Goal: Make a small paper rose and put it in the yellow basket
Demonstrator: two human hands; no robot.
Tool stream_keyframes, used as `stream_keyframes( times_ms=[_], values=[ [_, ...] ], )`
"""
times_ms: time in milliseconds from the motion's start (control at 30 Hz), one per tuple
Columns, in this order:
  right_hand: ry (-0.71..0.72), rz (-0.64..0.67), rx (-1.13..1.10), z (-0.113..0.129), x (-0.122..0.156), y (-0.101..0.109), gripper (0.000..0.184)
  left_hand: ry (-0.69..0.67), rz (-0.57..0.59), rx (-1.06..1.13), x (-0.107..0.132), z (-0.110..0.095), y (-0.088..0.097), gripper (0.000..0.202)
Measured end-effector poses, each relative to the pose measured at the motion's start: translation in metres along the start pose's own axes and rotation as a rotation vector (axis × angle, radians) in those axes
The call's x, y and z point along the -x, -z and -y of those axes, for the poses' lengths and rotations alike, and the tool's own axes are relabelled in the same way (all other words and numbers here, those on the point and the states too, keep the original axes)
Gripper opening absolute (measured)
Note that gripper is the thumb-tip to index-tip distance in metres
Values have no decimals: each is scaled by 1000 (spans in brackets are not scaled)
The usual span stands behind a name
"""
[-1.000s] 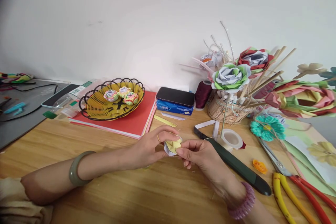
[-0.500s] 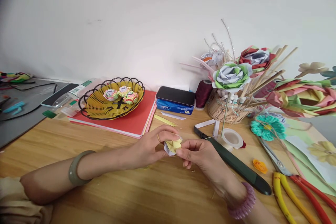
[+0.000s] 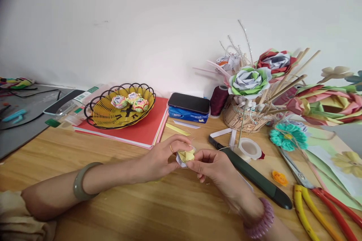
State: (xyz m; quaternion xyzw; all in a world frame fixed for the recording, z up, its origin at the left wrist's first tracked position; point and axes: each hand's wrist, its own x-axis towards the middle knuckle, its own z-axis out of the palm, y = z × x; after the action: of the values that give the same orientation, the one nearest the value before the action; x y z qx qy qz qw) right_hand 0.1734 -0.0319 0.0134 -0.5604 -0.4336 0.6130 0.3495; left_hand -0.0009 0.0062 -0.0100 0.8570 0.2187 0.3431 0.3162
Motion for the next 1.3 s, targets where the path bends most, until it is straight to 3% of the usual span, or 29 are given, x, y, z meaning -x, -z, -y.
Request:
stream_keyframes(
  times_ms=[133,300,467,667,867,1000,1167,1300],
  values=[
    [69,-24,-13,0,0,6,40,169,-33,126,0,-1,0,36],
    [357,-254,78,-3,1,14,26,449,-79,599,-2,2,-4,60],
    [592,-288,240,-6,2,16,13,524,-7,1033,-6,5,-3,59],
    [666,-208,362,-5,6,14,13,604,74,1118,-6,3,-2,57],
    [589,-117,398,0,8,8,8,699,116,1127,-5,1,-7,63],
    [517,-27,401,1,9,8,24,813,167,1165,-6,2,-8,68],
    [520,-63,391,-1,8,8,21,956,250,1107,-8,1,-6,81],
    [588,-24,430,1,9,5,20,997,314,1082,-10,-3,-4,86]
  ],
)
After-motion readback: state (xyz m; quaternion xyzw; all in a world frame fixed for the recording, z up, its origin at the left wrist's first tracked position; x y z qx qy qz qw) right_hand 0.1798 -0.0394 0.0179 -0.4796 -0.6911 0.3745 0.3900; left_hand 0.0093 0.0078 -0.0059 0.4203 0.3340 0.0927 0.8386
